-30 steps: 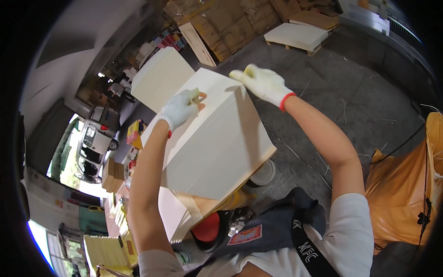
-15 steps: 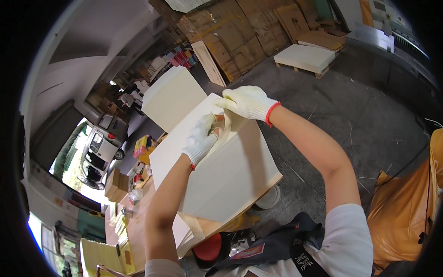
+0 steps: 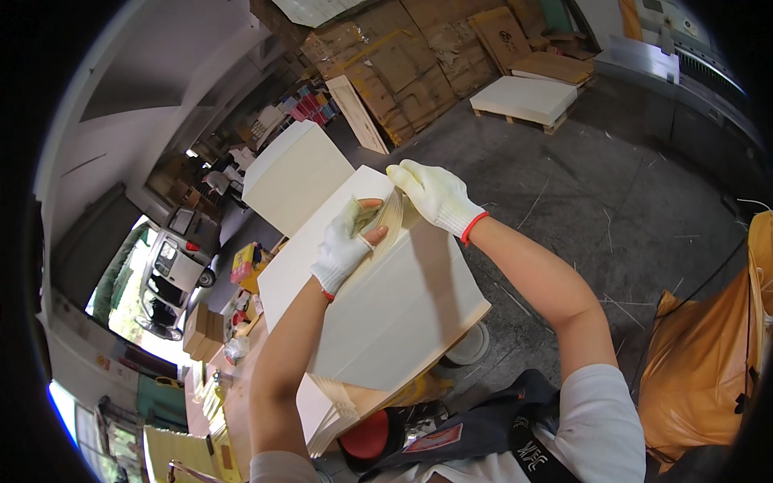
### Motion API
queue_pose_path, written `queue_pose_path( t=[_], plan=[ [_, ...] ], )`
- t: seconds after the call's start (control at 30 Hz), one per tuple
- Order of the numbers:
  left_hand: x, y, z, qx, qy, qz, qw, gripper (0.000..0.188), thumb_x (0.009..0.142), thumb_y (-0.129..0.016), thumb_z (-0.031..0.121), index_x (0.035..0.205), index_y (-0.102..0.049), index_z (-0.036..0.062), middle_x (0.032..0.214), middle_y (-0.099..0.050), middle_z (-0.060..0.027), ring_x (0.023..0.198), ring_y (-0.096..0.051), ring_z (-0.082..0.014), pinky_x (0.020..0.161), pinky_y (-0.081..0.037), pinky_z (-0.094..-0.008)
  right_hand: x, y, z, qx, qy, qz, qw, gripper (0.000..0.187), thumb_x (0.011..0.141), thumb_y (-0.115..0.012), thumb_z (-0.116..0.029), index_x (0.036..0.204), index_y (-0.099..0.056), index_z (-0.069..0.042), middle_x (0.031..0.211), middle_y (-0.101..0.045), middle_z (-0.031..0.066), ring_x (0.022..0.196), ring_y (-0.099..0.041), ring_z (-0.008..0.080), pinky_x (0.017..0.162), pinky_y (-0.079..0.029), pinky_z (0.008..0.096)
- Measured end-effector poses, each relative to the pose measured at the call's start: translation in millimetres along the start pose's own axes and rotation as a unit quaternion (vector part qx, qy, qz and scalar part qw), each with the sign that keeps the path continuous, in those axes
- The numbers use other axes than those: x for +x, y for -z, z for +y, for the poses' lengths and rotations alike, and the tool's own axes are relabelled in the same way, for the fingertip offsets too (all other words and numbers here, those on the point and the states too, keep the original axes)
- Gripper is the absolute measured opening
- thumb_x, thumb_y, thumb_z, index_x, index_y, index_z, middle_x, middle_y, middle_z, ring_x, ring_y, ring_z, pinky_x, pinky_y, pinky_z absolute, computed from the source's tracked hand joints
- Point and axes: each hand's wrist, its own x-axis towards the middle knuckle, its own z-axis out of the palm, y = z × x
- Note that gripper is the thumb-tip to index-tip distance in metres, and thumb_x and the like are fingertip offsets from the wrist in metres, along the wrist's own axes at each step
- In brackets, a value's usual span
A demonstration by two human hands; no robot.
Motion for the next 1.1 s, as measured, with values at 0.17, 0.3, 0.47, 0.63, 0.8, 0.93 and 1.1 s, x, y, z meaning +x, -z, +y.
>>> queue_pose_path(
  t=[0.17, 0.3, 0.47, 0.63, 0.8, 0.93, 1.1],
  plan=[
    [1, 1, -4, -0.020, -0.013, 0.007, 1.000, 0.053, 0.090, -0.072, 0.013, 0.138, -0.053, 0.0020, 0.128, -0.065, -0.0156, 0.124, -0.059, -0.0234, 0.107, -0.043, -0.0350, -1, -2, 2, 0.009, 0.015, 0.008, 1.000, 0.055, 0.104, -0.034, -0.057, 0.097, -0.060, -0.009, 0.086, -0.066, 0.0173, 0.090, -0.064, 0.0397, 0.081, -0.046, 0.0455],
    [-6, -3, 7, -0.046, -0.019, 0.059, 0.997, 0.046, 0.095, -0.066, 0.015, 0.139, -0.055, 0.0083, 0.125, -0.068, -0.0166, 0.122, -0.061, -0.0246, 0.106, -0.044, -0.0340, -3, -1, 2, -0.013, 0.007, 0.009, 1.000, 0.054, 0.104, -0.034, -0.056, 0.098, -0.061, -0.009, 0.088, -0.067, 0.0176, 0.091, -0.064, 0.0401, 0.081, -0.046, 0.0452],
    [-5, -2, 9, 0.042, -0.041, 0.050, 0.997, 0.033, 0.099, -0.060, 0.016, 0.132, -0.061, 0.0105, 0.112, -0.070, -0.0109, 0.108, -0.063, -0.0186, 0.098, -0.047, -0.0309, -3, 1, -2, -0.030, 0.003, -0.004, 1.000, 0.053, 0.104, -0.034, -0.055, 0.102, -0.062, -0.010, 0.091, -0.068, 0.0179, 0.093, -0.064, 0.0402, 0.081, -0.047, 0.0451],
    [-9, -4, 21, 0.020, 0.029, 0.010, 0.999, 0.036, 0.093, -0.069, 0.018, 0.126, -0.063, 0.0069, 0.098, -0.061, -0.0023, 0.094, -0.055, -0.0111, 0.088, -0.046, -0.0276, -3, 1, 0, -0.029, 0.001, -0.001, 1.000, 0.052, 0.104, -0.034, -0.054, 0.104, -0.063, -0.010, 0.092, -0.068, 0.0177, 0.094, -0.064, 0.0401, 0.082, -0.047, 0.0457],
    [-7, -2, 2, 0.007, -0.032, 0.037, 0.999, 0.041, 0.089, -0.075, 0.015, 0.128, -0.062, 0.0103, 0.105, -0.066, -0.0048, 0.096, -0.060, -0.0133, 0.088, -0.048, -0.0282, -2, -2, 1, -0.024, 0.004, 0.002, 1.000, 0.053, 0.104, -0.034, -0.055, 0.103, -0.063, -0.010, 0.092, -0.068, 0.0181, 0.094, -0.064, 0.0406, 0.082, -0.047, 0.0465],
    [-6, -1, 15, 0.017, 0.064, 0.012, 0.998, 0.037, 0.094, -0.070, 0.015, 0.130, -0.063, 0.0136, 0.110, -0.068, -0.0079, 0.102, -0.062, -0.0152, 0.093, -0.047, -0.0285, -3, -1, 4, -0.024, -0.003, 0.002, 1.000, 0.053, 0.104, -0.034, -0.056, 0.102, -0.061, -0.010, 0.091, -0.068, 0.0185, 0.093, -0.064, 0.0408, 0.081, -0.047, 0.0467],
    [-7, -7, 2, 0.019, -0.071, 0.085, 0.994, 0.029, 0.100, -0.053, 0.018, 0.127, -0.064, 0.0109, 0.096, -0.063, -0.0050, 0.093, -0.058, -0.0112, 0.086, -0.047, -0.0284, -2, -4, 4, -0.033, 0.003, 0.004, 0.999, 0.053, 0.104, -0.036, -0.056, 0.102, -0.061, -0.010, 0.091, -0.068, 0.0184, 0.092, -0.064, 0.0402, 0.080, -0.047, 0.0458]
  ],
)
